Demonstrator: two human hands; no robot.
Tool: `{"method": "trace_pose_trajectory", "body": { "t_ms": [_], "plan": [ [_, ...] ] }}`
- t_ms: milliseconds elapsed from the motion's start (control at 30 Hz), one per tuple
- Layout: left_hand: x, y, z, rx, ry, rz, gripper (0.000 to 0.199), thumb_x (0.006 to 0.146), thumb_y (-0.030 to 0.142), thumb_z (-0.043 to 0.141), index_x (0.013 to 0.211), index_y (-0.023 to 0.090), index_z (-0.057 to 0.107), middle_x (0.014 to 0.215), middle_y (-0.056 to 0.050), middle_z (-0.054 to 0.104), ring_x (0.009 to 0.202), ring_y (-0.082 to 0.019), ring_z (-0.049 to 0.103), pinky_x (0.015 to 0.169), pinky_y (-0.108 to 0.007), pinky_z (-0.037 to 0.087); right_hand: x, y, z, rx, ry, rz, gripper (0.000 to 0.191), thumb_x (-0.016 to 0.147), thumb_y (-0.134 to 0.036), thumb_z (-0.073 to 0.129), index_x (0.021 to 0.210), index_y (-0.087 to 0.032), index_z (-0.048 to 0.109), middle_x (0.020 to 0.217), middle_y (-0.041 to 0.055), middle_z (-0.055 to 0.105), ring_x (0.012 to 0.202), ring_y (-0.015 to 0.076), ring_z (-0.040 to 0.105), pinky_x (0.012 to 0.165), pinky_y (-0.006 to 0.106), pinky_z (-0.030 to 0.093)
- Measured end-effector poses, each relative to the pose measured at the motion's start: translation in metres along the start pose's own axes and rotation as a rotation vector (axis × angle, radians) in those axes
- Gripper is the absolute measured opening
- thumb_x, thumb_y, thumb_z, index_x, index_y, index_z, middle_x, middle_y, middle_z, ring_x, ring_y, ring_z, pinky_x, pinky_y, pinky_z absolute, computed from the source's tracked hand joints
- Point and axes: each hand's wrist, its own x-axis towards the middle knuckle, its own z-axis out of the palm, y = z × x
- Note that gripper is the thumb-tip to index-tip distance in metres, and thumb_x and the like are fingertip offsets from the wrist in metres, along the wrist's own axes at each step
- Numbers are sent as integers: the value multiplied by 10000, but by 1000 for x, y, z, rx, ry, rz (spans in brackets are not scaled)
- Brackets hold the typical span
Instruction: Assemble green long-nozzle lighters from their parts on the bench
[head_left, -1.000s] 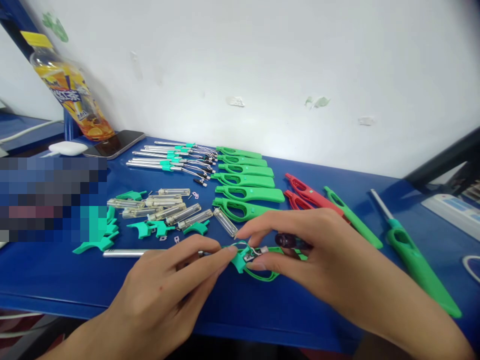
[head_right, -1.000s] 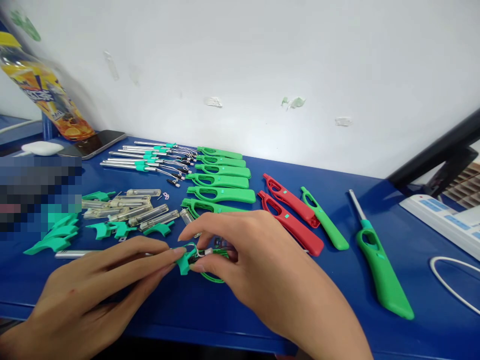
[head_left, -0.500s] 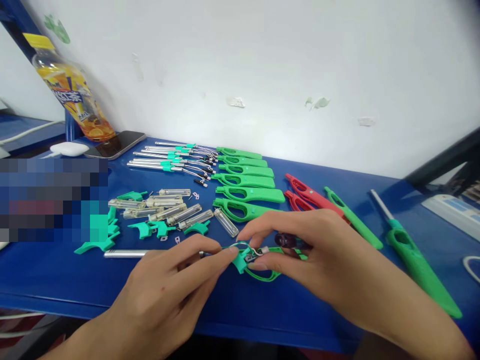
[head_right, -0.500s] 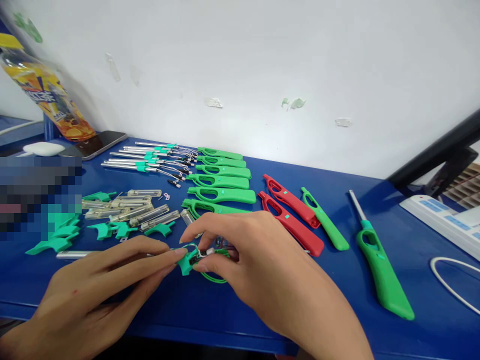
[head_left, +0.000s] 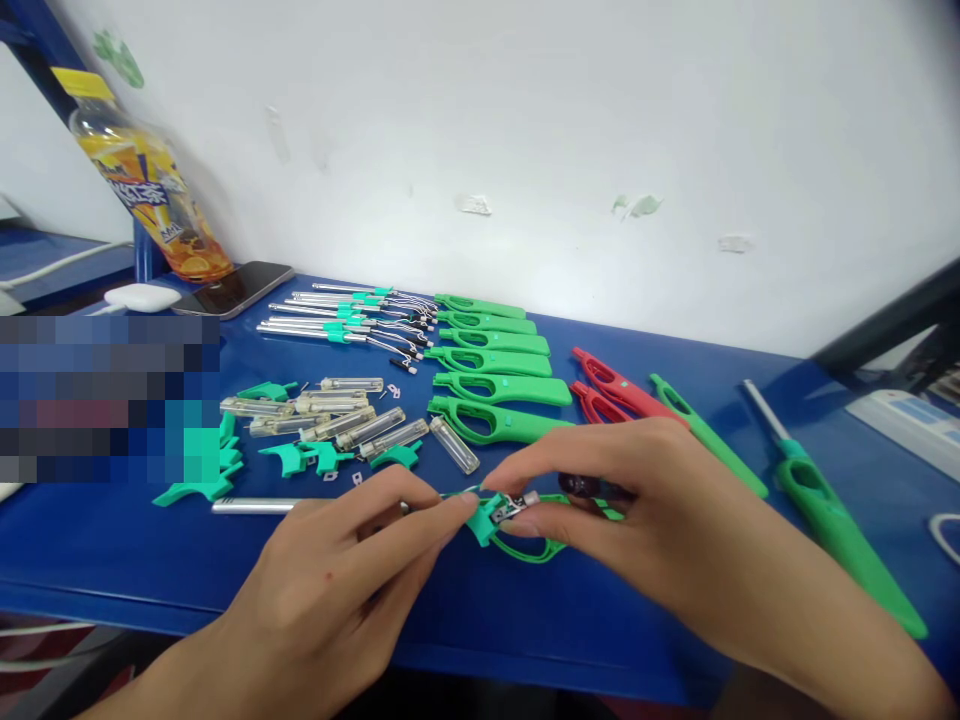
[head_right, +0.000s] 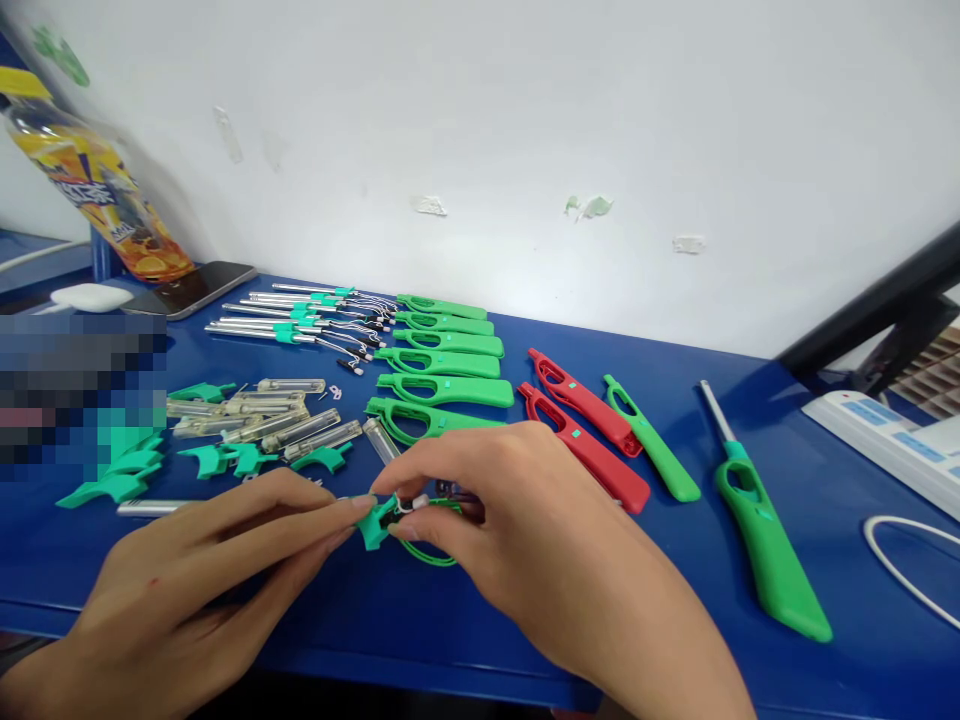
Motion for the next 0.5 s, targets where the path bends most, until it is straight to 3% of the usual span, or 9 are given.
{"method": "trace_pose_trajectory", "body": {
  "t_ms": [500],
  "plan": [
    [0, 1, -1, 9, -34, 7, 388, 1132, 30, 527, 1392, 225, 740, 1093, -34, 744, 835, -116, 746, 679, -229, 552, 2, 3, 2, 40, 20, -12, 298, 926, -67, 865, 957, -360, 909, 968, -127, 895, 851, 136, 847, 789, 220, 621]
  ]
}}
